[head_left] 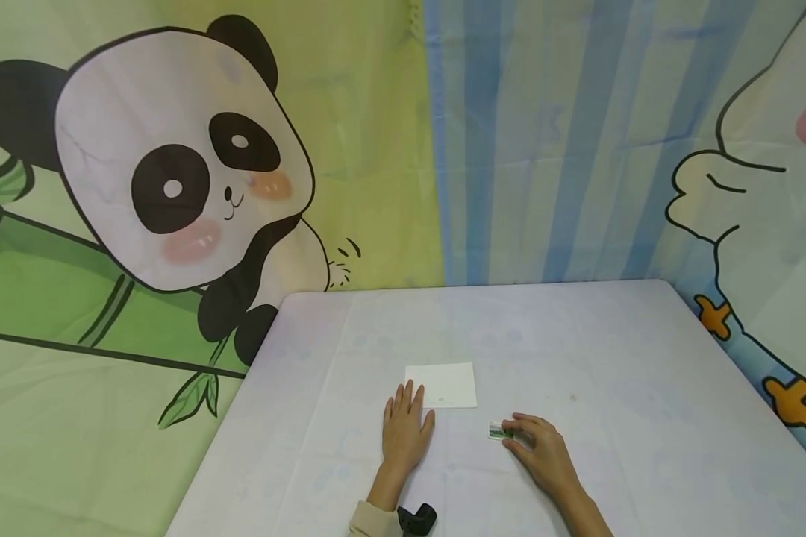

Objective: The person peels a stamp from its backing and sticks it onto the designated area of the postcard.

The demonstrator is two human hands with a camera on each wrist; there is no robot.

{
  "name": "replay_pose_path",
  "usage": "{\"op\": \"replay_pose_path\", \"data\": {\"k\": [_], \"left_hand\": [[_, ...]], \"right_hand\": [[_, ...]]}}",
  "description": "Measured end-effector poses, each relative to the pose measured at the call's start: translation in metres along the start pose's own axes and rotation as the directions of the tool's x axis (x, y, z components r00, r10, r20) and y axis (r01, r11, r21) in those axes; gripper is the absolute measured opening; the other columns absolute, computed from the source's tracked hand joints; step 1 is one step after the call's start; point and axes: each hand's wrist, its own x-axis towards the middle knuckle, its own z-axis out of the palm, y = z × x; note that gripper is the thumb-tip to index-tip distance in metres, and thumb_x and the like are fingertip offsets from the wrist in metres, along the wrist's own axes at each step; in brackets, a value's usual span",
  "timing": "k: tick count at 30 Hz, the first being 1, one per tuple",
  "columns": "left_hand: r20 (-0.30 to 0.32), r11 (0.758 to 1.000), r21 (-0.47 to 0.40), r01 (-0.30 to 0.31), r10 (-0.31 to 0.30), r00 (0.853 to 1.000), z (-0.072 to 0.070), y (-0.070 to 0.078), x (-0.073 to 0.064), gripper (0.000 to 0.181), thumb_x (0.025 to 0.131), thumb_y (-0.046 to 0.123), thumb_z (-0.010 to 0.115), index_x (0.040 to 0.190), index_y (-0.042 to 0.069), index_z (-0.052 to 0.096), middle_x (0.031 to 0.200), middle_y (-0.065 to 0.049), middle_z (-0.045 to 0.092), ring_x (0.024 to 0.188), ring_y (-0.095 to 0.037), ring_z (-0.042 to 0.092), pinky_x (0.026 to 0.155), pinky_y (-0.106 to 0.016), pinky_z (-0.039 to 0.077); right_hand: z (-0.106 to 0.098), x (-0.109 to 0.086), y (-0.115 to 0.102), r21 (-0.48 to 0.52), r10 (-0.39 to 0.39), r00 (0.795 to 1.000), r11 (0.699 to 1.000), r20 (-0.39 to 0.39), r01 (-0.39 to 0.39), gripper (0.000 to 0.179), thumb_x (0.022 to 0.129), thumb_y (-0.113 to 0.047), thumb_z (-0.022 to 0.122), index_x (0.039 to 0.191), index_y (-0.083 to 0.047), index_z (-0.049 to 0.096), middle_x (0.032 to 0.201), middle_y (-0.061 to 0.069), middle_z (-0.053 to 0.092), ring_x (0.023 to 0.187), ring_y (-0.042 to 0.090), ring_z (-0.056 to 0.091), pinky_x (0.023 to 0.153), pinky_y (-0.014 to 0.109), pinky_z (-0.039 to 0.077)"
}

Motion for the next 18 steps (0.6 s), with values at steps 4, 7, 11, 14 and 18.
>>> {"op": "replay_pose_path", "data": {"k": [4, 7, 11, 14, 18], "left_hand": [[-0.003, 1.000, -0.011, -0.003, 0.003, 1.000, -0.0012, 0.0000, -0.0004, 0.049, 0.090, 0.033, 0.054, 0.131, 0.006, 0.051, 0.140, -0.016, 0.041, 0.130, -0.035, 0.033, 0.102, -0.051, 0.024], [-0.008, 1.000, -0.015, -0.005, 0.005, 1.000, -0.0016, 0.0001, -0.0005, 0.049, 0.090, 0.033, 0.054, 0.131, 0.006, 0.051, 0.140, -0.016, 0.041, 0.130, -0.035, 0.033, 0.102, -0.051, 0.024], [-0.011, 1.000, -0.008, -0.005, 0.005, 1.000, -0.0006, -0.0003, -0.0008, 0.049, 0.090, 0.032, 0.055, 0.131, 0.006, 0.051, 0.139, -0.016, 0.041, 0.129, -0.035, 0.034, 0.102, -0.051, 0.024], [-0.010, 1.000, -0.003, -0.001, 0.001, 1.000, -0.0004, -0.0004, -0.0008, 0.049, 0.090, 0.032, 0.055, 0.131, 0.006, 0.051, 0.139, -0.016, 0.042, 0.130, -0.035, 0.034, 0.102, -0.051, 0.024], [-0.011, 1.000, -0.005, -0.002, 0.002, 1.000, -0.0005, -0.0003, -0.0008, 0.049, 0.089, 0.032, 0.056, 0.130, 0.006, 0.052, 0.139, -0.017, 0.042, 0.129, -0.035, 0.034, 0.102, -0.051, 0.025]], "right_hand": [[-0.0001, -0.0010, -0.0006, -0.022, -0.021, 1.000, 1.000, -0.010, 0.021, 0.030, 0.062, -0.010, 0.083, 0.089, -0.012, 0.070, 0.093, -0.004, 0.069, 0.099, 0.026, 0.060, 0.084, 0.050, 0.043], [0.0001, -0.0013, 0.0002, -0.030, -0.035, 0.999, 0.999, -0.014, 0.035, 0.030, 0.062, -0.012, 0.084, 0.089, -0.013, 0.070, 0.093, -0.006, 0.069, 0.099, 0.024, 0.060, 0.085, 0.049, 0.042], [0.0002, -0.0011, 0.0009, -0.028, -0.044, 0.999, 0.999, -0.008, 0.043, 0.032, 0.062, -0.015, 0.084, 0.091, -0.014, 0.070, 0.095, -0.006, 0.068, 0.099, 0.023, 0.059, 0.087, 0.048, 0.041], [0.0000, -0.0009, 0.0000, -0.031, -0.049, 0.999, 0.998, -0.003, 0.049, 0.035, 0.061, -0.017, 0.085, 0.092, -0.014, 0.070, 0.095, -0.005, 0.068, 0.098, 0.022, 0.059, 0.087, 0.047, 0.040], [-0.0004, -0.0009, -0.0018, -0.058, -0.066, 0.998, 0.996, -0.009, 0.066, 0.036, 0.060, -0.019, 0.085, 0.092, -0.013, 0.069, 0.091, -0.007, 0.068, 0.093, 0.019, 0.060, 0.086, 0.044, 0.042]]}}
